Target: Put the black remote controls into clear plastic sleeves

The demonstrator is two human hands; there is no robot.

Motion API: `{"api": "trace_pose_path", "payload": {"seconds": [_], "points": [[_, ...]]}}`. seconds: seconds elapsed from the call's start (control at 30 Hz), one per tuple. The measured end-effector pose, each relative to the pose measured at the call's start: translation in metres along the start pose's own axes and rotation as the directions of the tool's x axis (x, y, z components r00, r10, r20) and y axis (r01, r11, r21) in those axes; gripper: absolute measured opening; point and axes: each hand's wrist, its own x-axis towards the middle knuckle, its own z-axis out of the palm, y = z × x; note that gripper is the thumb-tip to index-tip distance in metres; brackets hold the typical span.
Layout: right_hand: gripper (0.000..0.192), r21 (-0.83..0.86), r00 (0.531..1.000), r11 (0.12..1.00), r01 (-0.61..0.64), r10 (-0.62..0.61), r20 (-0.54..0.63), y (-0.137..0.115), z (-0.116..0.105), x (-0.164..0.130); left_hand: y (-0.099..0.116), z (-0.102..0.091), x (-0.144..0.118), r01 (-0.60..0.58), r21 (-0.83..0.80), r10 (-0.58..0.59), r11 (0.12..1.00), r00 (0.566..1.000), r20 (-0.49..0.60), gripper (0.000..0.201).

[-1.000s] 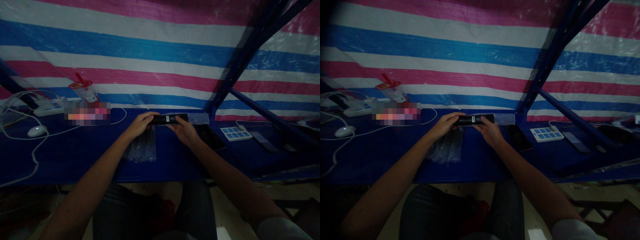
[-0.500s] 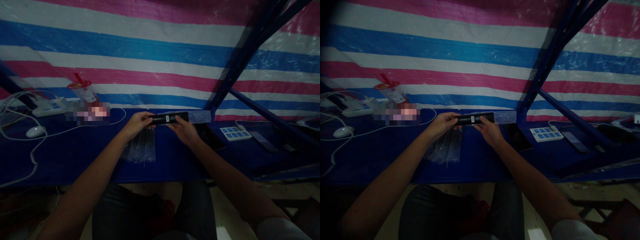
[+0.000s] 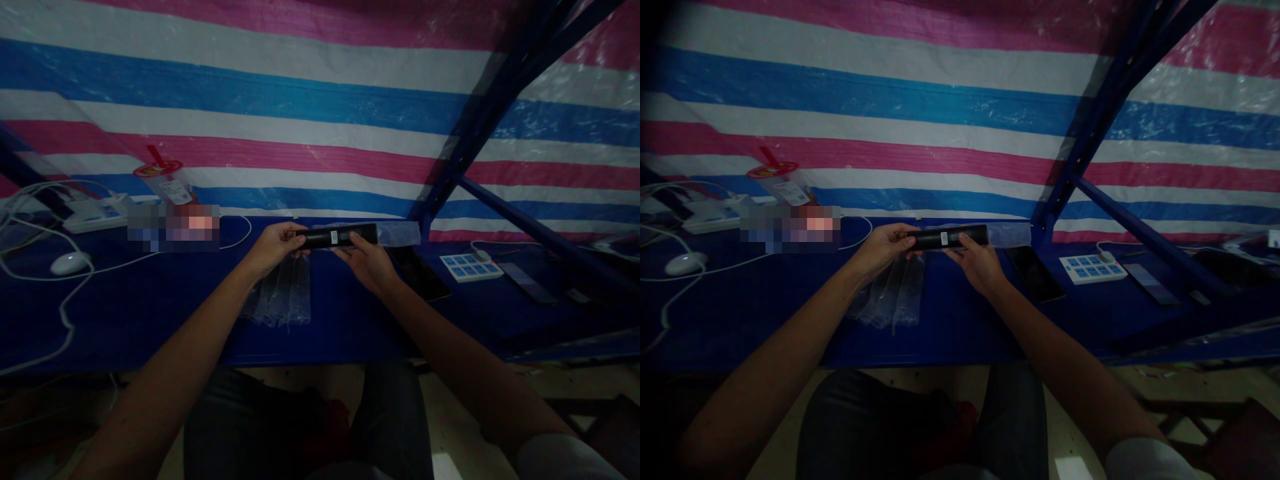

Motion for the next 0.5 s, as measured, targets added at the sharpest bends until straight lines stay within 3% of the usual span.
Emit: {"api": "trace_pose_path", "payload": {"seconds": [0.2, 0.3, 0.5], "points": [[0.011, 0.002, 0.996, 0.997, -0.082, 0.082, -0.021, 0.001, -0.002, 0.003, 0.009, 0.004, -0.003, 0.034, -0.073, -0.038, 0.997, 0.998, -0.051, 0.032], [0.006, 0.027, 0.99, 0.992, -0.125, 0.126, -0.057, 0.002, -0.004, 0.005, 0.014, 0.004, -0.005, 0.036, -0.006, -0.036, 0.999, 0.997, -0.069, 0.025], [0.007, 0.094, 0.977, 0.982, -0.166, 0.177, -0.121, 0.001, -0.005, 0.008, 0.014, 0.005, -0.006, 0.04, 0.129, -0.042, 0.991, 0.999, 0.014, 0.029]]}}
